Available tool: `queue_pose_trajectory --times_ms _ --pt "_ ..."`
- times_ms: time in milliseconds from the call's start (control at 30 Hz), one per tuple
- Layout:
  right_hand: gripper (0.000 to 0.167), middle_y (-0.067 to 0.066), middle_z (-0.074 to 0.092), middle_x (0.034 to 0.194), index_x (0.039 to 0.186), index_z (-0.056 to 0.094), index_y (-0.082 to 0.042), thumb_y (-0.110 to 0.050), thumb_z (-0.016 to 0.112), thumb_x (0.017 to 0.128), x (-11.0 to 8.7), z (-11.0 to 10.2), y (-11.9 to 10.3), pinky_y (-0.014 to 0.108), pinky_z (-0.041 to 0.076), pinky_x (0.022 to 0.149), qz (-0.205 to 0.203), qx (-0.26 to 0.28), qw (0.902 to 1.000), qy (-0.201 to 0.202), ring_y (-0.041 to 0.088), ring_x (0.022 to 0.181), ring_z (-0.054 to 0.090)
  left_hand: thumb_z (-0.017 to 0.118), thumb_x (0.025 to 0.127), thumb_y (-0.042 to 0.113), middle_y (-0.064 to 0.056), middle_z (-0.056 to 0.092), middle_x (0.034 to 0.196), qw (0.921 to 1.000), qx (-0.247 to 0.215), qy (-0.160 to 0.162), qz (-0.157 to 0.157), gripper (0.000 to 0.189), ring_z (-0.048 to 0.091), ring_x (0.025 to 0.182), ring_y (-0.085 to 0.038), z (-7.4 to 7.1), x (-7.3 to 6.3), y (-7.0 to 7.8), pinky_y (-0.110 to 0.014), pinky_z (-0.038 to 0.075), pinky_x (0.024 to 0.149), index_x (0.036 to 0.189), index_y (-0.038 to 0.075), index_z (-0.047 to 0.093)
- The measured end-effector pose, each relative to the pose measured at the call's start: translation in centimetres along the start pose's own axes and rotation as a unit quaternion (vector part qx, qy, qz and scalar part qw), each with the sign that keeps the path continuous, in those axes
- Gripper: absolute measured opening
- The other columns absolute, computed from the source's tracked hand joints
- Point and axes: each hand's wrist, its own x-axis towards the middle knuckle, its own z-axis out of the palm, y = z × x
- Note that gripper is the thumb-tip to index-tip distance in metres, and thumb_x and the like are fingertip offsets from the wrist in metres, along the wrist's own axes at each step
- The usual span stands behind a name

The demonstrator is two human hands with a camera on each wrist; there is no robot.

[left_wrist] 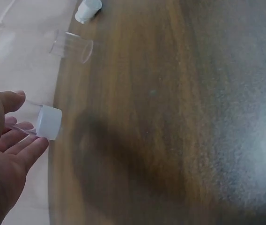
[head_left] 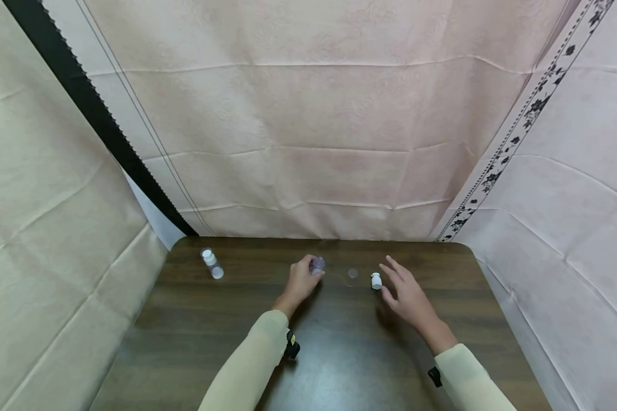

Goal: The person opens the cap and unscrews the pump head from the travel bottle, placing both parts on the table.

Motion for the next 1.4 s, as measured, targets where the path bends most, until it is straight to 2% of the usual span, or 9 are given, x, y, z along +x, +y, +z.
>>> queue_pose_trajectory --times_ms 167,233,467,667,867,1067,1233,1400 --pt "0.057 0.020 0.045 0.159 0.143 0.057 -0.003 -0.015 0.074 0.090 -1.0 0.5 -0.1 0.060 0.045 0.108 -0.056 -0.047 0.9972 0.017 0.042 0.138 0.050 0.079 0.092 0.012 -0.020 0.073 0.117 0.9999 -0.002 -0.011 -0.012 0.037 0.071 0.105 -0.032 0.6 0.2 -0.2 -0.045 0.060 0.086 0.124 0.002 0.065" --pt "0.058 0.022 0.047 0.157 0.142 0.058 -0.002 -0.013 0.076 0.089 -1.4 0.7 -0.1 0.060 0.046 0.106 -0.066 -0.055 0.9961 0.021 0.042 0.136 0.052 0.078 0.092 0.012 -0.020 0.072 0.118 0.9998 0.000 -0.016 -0.015 0.037 0.071 0.106 -0.031 0.9 0.2 -0.4 -0.044 0.060 0.086 0.124 0.002 0.065" --pt "0.058 0.023 0.048 0.155 0.142 0.058 -0.001 -0.012 0.077 0.088 -2.7 1.4 -0.1 0.060 0.048 0.104 -0.065 -0.055 0.9962 0.017 0.043 0.133 0.054 0.077 0.093 0.012 -0.019 0.072 0.119 0.9995 -0.010 -0.025 -0.016 0.037 0.071 0.108 -0.031 1.5 0.3 -1.1 -0.043 0.060 0.088 0.126 0.001 0.064" --pt "0.058 0.025 0.051 0.152 0.139 0.060 0.001 -0.013 0.078 0.086 -3.4 1.6 0.1 0.060 0.049 0.102 -0.085 -0.080 0.9927 0.029 0.044 0.131 0.056 0.076 0.094 0.012 -0.021 0.071 0.120 0.9992 -0.016 -0.035 -0.013 0.039 0.070 0.109 -0.033 1.7 0.2 -1.7 -0.045 0.060 0.088 0.129 0.000 0.062" --pt "0.060 0.023 0.048 0.154 0.143 0.058 -0.002 -0.018 0.077 0.088 -3.8 1.5 0.1 0.063 0.047 0.104 -0.083 -0.109 0.9905 0.008 0.044 0.136 0.052 0.076 0.095 0.015 -0.021 0.069 0.126 0.9990 -0.017 -0.038 -0.015 0.046 0.068 0.113 -0.033 1.9 -0.3 -2.4 -0.048 0.058 0.092 0.135 0.004 0.057" --pt "0.063 0.021 0.046 0.157 0.148 0.055 -0.008 -0.024 0.075 0.090 -3.9 1.3 0.0 0.067 0.045 0.105 -0.064 -0.134 0.9888 -0.013 0.044 0.139 0.050 0.076 0.096 0.026 -0.019 0.058 0.146 0.9986 -0.008 -0.053 -0.004 0.067 0.058 0.131 -0.036 0.6 -1.5 -2.4 -0.053 0.051 0.104 0.152 0.009 0.043" --pt "0.065 0.020 0.044 0.159 0.151 0.051 -0.011 -0.031 0.072 0.093 -4.0 1.1 0.0 0.068 0.042 0.108 -0.061 -0.155 0.9857 -0.021 0.044 0.142 0.046 0.073 0.097 0.038 -0.015 0.047 0.159 0.9976 0.051 -0.042 0.022 0.075 0.047 0.145 -0.035 -1.4 -2.5 -2.8 -0.055 0.043 0.114 0.158 0.012 0.039" --pt "0.069 0.018 0.040 0.163 0.155 0.046 -0.014 -0.039 0.069 0.095 -4.0 1.0 0.0 0.069 0.036 0.112 -0.055 -0.170 0.9831 -0.038 0.044 0.146 0.040 0.065 0.099 0.050 -0.013 0.039 0.164 0.9904 0.120 -0.038 0.058 0.078 0.038 0.151 -0.033 -3.0 -3.5 -3.6 -0.055 0.038 0.118 0.161 0.014 0.034"
